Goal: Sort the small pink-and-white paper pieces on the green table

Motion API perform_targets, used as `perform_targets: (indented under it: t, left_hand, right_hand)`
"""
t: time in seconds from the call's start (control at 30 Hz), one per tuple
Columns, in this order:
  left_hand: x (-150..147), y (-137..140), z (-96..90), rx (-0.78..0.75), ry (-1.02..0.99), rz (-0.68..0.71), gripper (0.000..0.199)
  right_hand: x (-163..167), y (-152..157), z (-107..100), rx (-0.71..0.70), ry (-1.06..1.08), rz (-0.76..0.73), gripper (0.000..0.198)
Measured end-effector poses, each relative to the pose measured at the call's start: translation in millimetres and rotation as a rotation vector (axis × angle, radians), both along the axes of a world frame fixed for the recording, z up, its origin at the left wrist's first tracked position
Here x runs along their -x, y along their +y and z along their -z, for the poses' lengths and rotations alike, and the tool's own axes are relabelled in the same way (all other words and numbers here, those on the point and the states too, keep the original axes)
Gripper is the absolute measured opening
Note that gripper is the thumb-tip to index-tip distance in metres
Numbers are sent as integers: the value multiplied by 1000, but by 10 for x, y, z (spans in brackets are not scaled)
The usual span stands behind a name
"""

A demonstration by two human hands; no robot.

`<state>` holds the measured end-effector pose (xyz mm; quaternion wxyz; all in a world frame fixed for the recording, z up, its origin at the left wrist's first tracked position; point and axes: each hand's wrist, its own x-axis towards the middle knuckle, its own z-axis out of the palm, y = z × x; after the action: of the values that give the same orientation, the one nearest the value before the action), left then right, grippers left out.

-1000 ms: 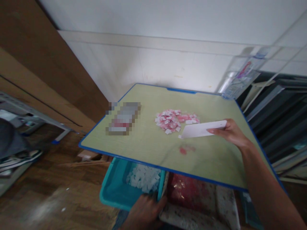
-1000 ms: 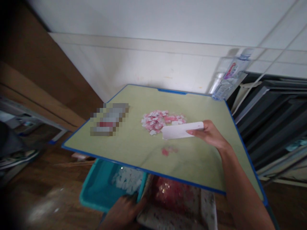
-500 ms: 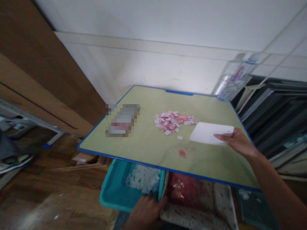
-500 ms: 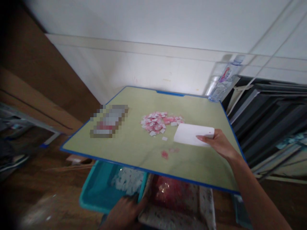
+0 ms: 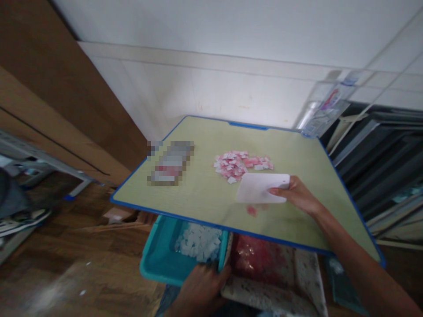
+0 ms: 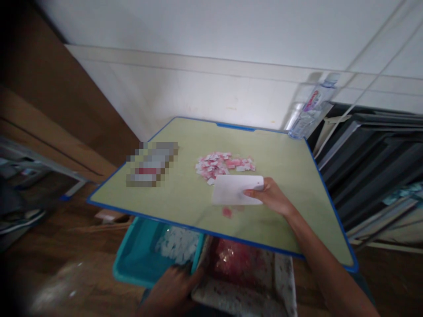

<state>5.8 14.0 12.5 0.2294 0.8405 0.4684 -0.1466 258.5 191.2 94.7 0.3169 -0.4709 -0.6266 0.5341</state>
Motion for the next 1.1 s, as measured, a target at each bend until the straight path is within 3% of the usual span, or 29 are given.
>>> perform_targets:
  t: [0.23,0.6,0.7,0.9,0.97,1.1]
  left_hand:
    - [5,-14,14,-31,2,8,43]
    - [4,-5,6,-29,12,12,42]
    - [9,-19,25,-41,5,14,39]
    - [4,-38,16,-57,0,4,38]
    - [2,-36,-1,-62,1,8,37]
    - [0,-32,-36,-62,-12,17,35]
  right_hand:
    - [-40,-248,-55,20,-96,-29,28]
    - [-108,-794,-60,21,-200,83,25]
    - [-96,-942,-29,-81,-247,121,23]
    - [-64,-1259,49,-446,-317,127,16]
    - [-87,-1285,46,-485,-322,127,17]
    - [-158,-1142,-28,-527,-342,321,11]
